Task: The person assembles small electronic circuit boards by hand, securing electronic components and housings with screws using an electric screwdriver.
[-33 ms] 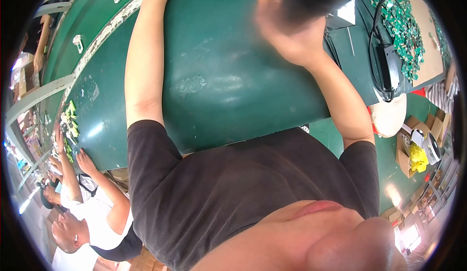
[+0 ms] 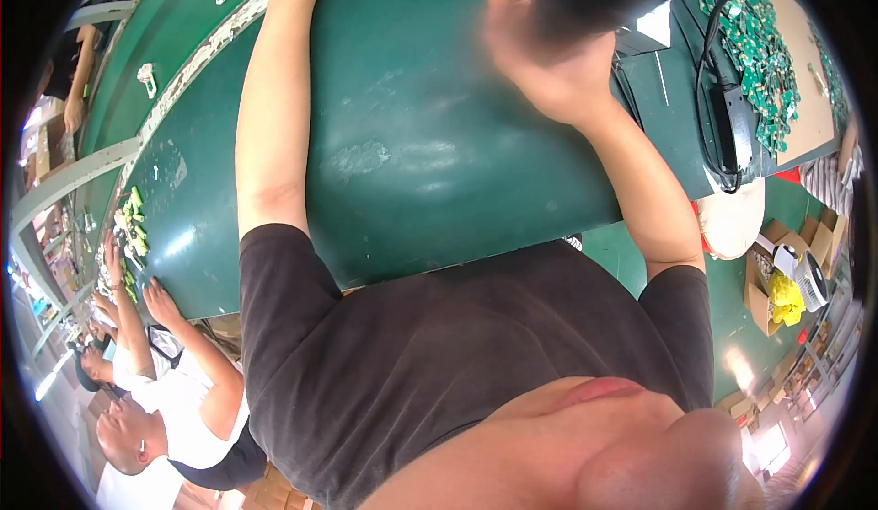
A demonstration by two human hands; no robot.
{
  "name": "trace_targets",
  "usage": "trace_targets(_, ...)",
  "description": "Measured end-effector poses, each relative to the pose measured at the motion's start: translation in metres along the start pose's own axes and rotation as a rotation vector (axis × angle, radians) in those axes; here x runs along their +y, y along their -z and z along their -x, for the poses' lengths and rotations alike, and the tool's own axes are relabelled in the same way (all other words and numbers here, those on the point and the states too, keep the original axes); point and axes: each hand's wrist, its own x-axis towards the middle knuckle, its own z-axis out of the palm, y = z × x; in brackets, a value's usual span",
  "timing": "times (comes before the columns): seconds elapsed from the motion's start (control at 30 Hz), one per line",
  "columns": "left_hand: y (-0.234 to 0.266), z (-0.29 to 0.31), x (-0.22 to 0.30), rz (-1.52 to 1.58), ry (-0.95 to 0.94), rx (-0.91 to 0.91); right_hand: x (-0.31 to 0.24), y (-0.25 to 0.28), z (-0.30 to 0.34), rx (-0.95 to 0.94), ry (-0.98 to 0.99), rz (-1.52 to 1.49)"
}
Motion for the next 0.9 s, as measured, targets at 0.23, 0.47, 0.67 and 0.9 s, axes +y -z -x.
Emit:
trace_targets(0.23, -0.020, 0.002, -0.012, -0.078, -0.162, -0.069, -0.023, -0.017, 0.007, 0.016, -0.070, -0.216)
trace_targets(0.47, -0.017, -0.004, -0.018, -0.051, -0.141, -0.108, -0.047, -0.013, 0.004, 0.056, -0.461, -0.087)
trace_targets(0.67, -0.015, 0.003, -0.016, 0.085, 0.036, 0.058, -0.042, -0.019, 0.005, 0.110, -0.406, -0.062)
trace_targets(0.9, -0.015, 0.000, -0.014, 0.086, 0.055, 0.092, -0.035, -0.015, 0.001, 0.127, -0.102, 0.078)
